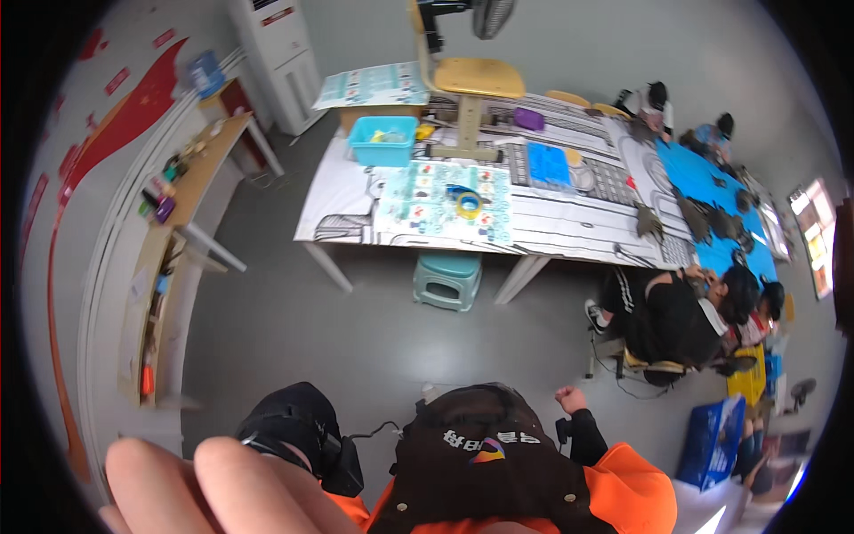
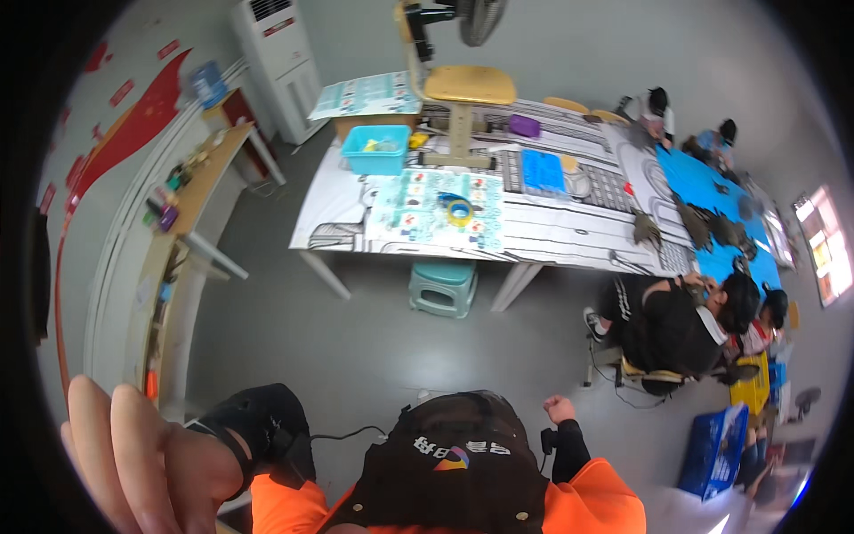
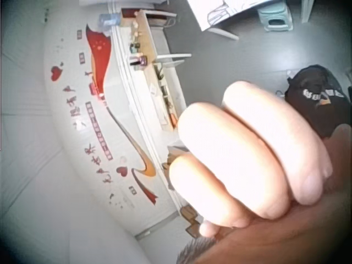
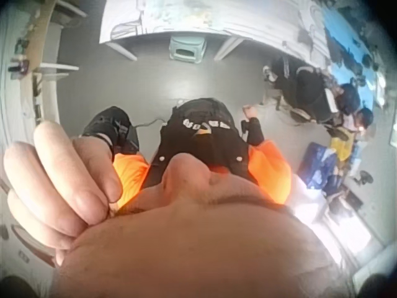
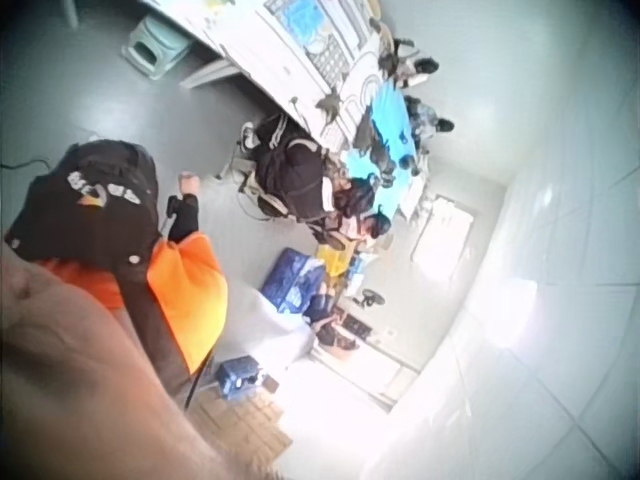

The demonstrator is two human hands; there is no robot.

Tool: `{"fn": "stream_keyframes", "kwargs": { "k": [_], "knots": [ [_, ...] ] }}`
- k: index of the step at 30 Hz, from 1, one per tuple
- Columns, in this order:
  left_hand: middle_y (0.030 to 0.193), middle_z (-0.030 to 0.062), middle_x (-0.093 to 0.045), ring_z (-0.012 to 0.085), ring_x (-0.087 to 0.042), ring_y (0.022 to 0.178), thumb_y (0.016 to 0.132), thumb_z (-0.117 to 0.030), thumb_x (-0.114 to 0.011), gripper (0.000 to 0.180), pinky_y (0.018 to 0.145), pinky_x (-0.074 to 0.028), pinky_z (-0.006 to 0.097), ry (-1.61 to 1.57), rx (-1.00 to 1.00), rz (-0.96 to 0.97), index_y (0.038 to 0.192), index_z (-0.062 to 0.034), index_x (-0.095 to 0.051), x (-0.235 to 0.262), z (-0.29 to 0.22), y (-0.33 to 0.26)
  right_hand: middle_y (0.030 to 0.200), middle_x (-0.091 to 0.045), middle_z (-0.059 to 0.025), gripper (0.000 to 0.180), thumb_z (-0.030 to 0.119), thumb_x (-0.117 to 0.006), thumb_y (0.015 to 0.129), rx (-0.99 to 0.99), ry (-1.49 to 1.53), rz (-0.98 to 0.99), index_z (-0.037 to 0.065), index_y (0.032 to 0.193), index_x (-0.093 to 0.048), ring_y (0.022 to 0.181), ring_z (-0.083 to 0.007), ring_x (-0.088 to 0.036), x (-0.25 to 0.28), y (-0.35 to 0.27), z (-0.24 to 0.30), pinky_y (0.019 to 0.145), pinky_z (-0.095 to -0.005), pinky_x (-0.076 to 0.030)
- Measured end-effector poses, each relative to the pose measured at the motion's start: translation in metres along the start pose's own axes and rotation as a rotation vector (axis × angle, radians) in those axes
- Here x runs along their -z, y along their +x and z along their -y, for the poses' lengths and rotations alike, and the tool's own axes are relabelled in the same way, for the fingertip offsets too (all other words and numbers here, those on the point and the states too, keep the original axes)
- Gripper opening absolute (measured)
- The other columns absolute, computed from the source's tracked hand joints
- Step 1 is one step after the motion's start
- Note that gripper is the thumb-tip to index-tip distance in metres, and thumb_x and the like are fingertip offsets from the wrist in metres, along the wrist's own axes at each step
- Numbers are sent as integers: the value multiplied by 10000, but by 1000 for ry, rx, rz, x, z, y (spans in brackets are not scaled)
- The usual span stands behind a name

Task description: Checking and preparing shoe components at a manufacturing station.

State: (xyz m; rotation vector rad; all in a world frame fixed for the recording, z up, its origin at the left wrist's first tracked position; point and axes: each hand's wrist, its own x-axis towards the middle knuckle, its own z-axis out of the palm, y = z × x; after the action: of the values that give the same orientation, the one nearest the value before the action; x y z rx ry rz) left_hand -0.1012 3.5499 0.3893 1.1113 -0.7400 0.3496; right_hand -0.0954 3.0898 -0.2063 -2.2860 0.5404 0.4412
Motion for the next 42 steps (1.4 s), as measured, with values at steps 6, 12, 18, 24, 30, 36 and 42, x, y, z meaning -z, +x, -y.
{"fn": "stream_keyframes", "kwargs": {
  "k": [6,12,18,24,30,36,42],
  "knots": [
    [800,75,-532,194,-519,738,759,-48,-591,93,604,-433,286,30,-273,302,713,-49,-510,65,79,30,686,-622,-103,187,184,-654,763,50,84,-247,5,767,-597,616,-187,-607,11,18,59,575,-309,-472],
    [839,92,-579,158,-544,751,814,22,-511,89,699,-444,282,453,380,27,896,15,-545,80,267,18,768,-639,-76,116,32,-630,792,86,795,-31,-19,884,-582,721,-130,-633,43,43,132,621,-240,-496],
    [884,71,-628,105,-596,743,851,-138,-604,227,688,-468,239,607,893,557,1035,-11,-561,66,468,-33,883,-639,-68,154,37,-615,829,314,696,112,-16,971,-591,832,-96,-601,100,69,217,731,-213,-478],
    [839,40,-629,89,-587,765,868,-85,-581,178,671,-461,216,-55,1153,444,1016,13,-568,-2,537,-12,902,-612,-53,135,4,-595,835,396,903,241,-21,968,-596,843,-97,-589,159,96,262,740,-216,-470],
    [844,63,-641,98,-592,743,845,-38,-596,117,671,-454,202,-168,1183,435,954,6,-598,-46,586,28,945,-577,-52,174,-13,-588,832,498,763,82,-19,1006,-576,840,-99,-579,206,119,259,749,-223,-467],
    [868,57,-646,82,-581,766,794,11,-636,163,694,-450,195,-192,1048,344,954,14,-604,-50,614,65,916,-595,-33,220,9,-596,821,462,981,-76,9,1041,-574,834,-75,-562,214,139,246,741,-214,-461],
    [858,42,-641,63,-566,737,771,21,-658,137,674,-441,189,50,737,485,894,29,-598,-26,637,95,767,-629,-85,115,123,-599,805,113,559,-351,28,866,-619,697,-161,-599,169,177,170,664,-265,-474]
  ]
}}
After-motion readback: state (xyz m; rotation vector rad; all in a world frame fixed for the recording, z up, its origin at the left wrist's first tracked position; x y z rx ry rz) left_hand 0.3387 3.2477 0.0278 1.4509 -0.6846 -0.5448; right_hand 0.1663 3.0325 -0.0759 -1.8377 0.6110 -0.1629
